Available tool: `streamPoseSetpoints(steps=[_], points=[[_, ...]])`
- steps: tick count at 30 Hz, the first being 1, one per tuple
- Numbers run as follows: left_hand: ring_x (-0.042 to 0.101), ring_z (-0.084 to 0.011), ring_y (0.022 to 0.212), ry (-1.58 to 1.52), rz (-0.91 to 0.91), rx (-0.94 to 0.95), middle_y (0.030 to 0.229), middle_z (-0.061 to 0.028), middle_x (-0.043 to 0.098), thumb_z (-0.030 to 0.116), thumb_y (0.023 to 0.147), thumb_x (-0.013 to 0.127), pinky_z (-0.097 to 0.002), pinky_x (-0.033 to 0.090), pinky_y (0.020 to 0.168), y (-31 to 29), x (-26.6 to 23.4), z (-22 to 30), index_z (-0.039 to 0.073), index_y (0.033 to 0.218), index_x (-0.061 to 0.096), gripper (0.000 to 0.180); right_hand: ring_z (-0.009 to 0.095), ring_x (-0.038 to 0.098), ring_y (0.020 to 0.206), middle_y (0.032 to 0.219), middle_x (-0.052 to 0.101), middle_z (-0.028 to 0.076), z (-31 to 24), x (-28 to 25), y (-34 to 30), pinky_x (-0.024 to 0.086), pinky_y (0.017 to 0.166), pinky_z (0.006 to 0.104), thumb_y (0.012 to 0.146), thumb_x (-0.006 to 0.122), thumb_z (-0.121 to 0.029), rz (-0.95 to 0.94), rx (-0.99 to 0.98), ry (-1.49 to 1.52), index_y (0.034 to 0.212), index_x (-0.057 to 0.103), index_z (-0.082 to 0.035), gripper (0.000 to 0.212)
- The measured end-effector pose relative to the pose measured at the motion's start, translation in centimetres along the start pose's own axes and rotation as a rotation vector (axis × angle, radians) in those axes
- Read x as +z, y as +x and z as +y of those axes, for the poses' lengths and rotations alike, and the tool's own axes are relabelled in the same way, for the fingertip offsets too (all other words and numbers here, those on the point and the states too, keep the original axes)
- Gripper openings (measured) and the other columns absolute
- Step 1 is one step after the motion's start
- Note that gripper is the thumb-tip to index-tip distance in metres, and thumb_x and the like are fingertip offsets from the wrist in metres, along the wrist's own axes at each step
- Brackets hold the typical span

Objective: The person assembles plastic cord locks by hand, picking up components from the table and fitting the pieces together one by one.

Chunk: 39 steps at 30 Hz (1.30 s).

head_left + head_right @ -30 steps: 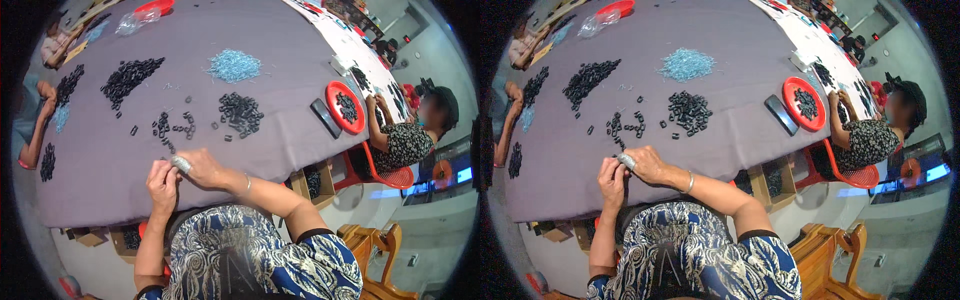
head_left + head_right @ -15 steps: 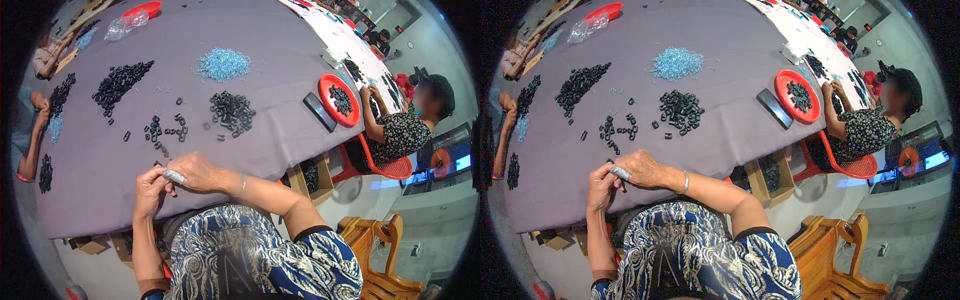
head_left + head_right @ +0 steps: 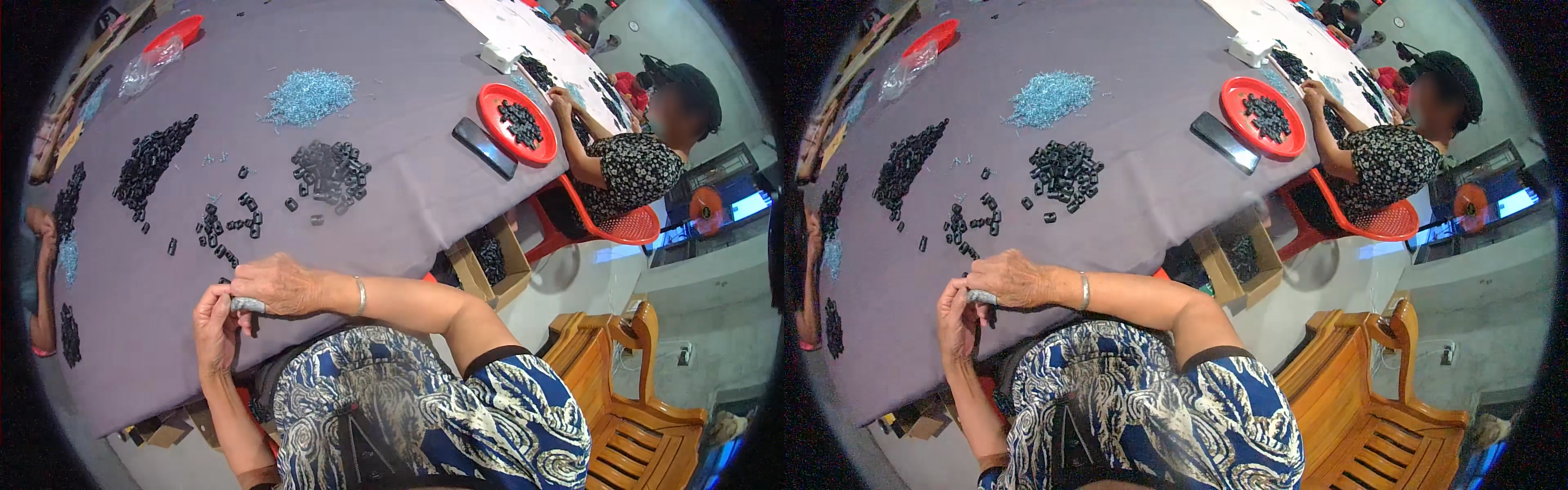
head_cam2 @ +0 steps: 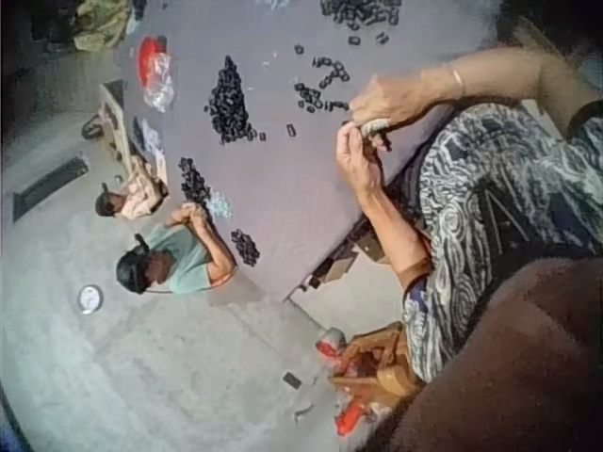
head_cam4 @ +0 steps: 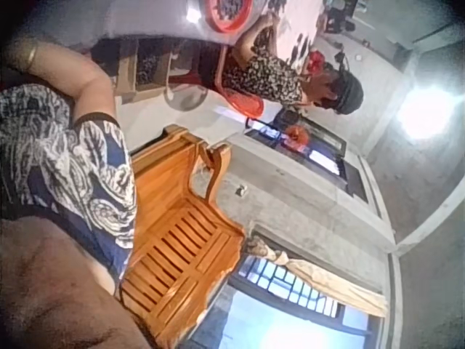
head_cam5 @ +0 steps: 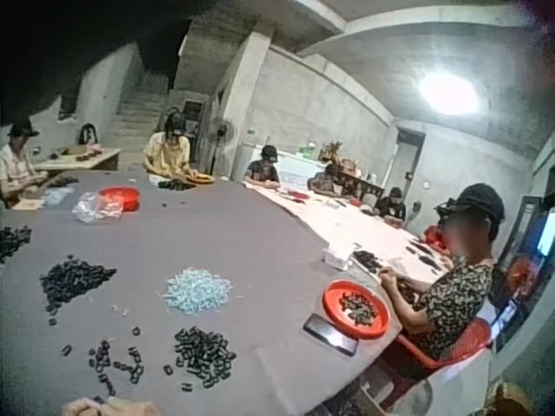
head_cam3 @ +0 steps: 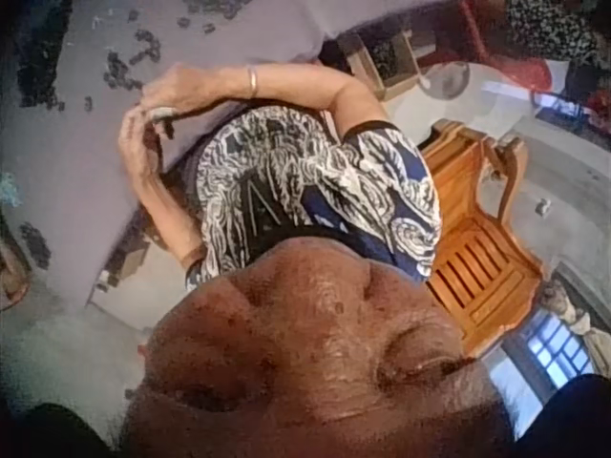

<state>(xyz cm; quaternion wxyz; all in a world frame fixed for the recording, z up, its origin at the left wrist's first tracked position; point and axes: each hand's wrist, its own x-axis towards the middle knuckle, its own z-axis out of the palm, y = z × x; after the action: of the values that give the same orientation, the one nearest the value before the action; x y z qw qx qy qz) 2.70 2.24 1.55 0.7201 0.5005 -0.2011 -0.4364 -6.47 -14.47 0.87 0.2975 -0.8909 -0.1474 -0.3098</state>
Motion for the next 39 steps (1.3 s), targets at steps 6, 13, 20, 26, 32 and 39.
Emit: streamPoseSetpoints(steps=[6,13,20,26,32,39], points=[[0.054,-0.0084,0.058,0.004,0.051,-0.043,0.072,-0.0035,0.057,0.020,0.095,0.054,-0.0204,0.045,0.046,-0.1,0.0,0.5,0.002,0.097,0.056,0.018,0.028,0.060,0.070,0.079,0.052,0.007,-0.1,-0.4,0.4,0.049,0.051,0.0394,0.080,0.061,-0.017,-0.051,0.045,0.036,0.101,0.056,-0.010,0.022],[0.052,-0.0064,0.058,-0.105,0.009,-0.118,0.074,-0.0018,0.056,0.019,0.095,0.055,-0.0178,0.042,0.044,-0.1,0.1,0.9,0.004,0.095,0.055,0.015,0.028,0.061,0.071,0.083,0.051,0.007,-0.4,-0.9,0.4,0.050,0.052,0.0375,0.080,0.061,-0.017,-0.082,0.017,-0.004,0.094,0.053,-0.009,0.017],[0.054,-0.0080,0.060,-0.103,0.090,-0.039,0.076,-0.0012,0.056,0.008,0.089,0.061,-0.0180,0.042,0.046,0.2,0.2,0.3,0.003,0.095,0.057,0.009,0.033,0.060,0.074,0.083,0.056,0.012,-0.2,-0.5,0.4,0.048,0.057,0.0425,0.086,0.059,-0.018,-0.074,0.168,0.209,0.091,0.051,-0.006,0.015],[0.052,-0.0069,0.060,0.055,0.163,0.058,0.077,-0.0013,0.055,0.003,0.088,0.059,-0.0189,0.042,0.049,-0.1,0.7,-0.3,0.001,0.097,0.057,0.009,0.037,0.059,0.079,0.083,0.057,0.016,-0.5,-0.7,0.5,0.047,0.064,0.0427,0.089,0.056,-0.019,-0.122,0.272,0.327,0.092,0.052,-0.004,0.016],[0.049,-0.0096,0.056,0.184,0.153,0.024,0.068,-0.0029,0.054,0.005,0.092,0.053,-0.0232,0.041,0.052,-0.4,1.5,0.2,-0.001,0.099,0.058,0.010,0.042,0.058,0.078,0.081,0.057,0.019,-0.6,-0.5,0.4,0.046,0.064,0.0469,0.088,0.053,-0.016,-0.126,0.352,0.337,0.091,0.051,-0.004,0.012],[0.051,-0.0090,0.056,0.059,0.152,-0.021,0.071,-0.0030,0.057,0.009,0.093,0.056,-0.0230,0.042,0.050,0.3,1.6,0.0,-0.003,0.099,0.061,0.014,0.040,0.058,0.074,0.081,0.056,0.018,0.1,-0.6,0.3,0.046,0.061,0.0447,0.085,0.056,-0.009,-0.120,0.223,0.221,0.092,0.052,-0.003,0.010]])
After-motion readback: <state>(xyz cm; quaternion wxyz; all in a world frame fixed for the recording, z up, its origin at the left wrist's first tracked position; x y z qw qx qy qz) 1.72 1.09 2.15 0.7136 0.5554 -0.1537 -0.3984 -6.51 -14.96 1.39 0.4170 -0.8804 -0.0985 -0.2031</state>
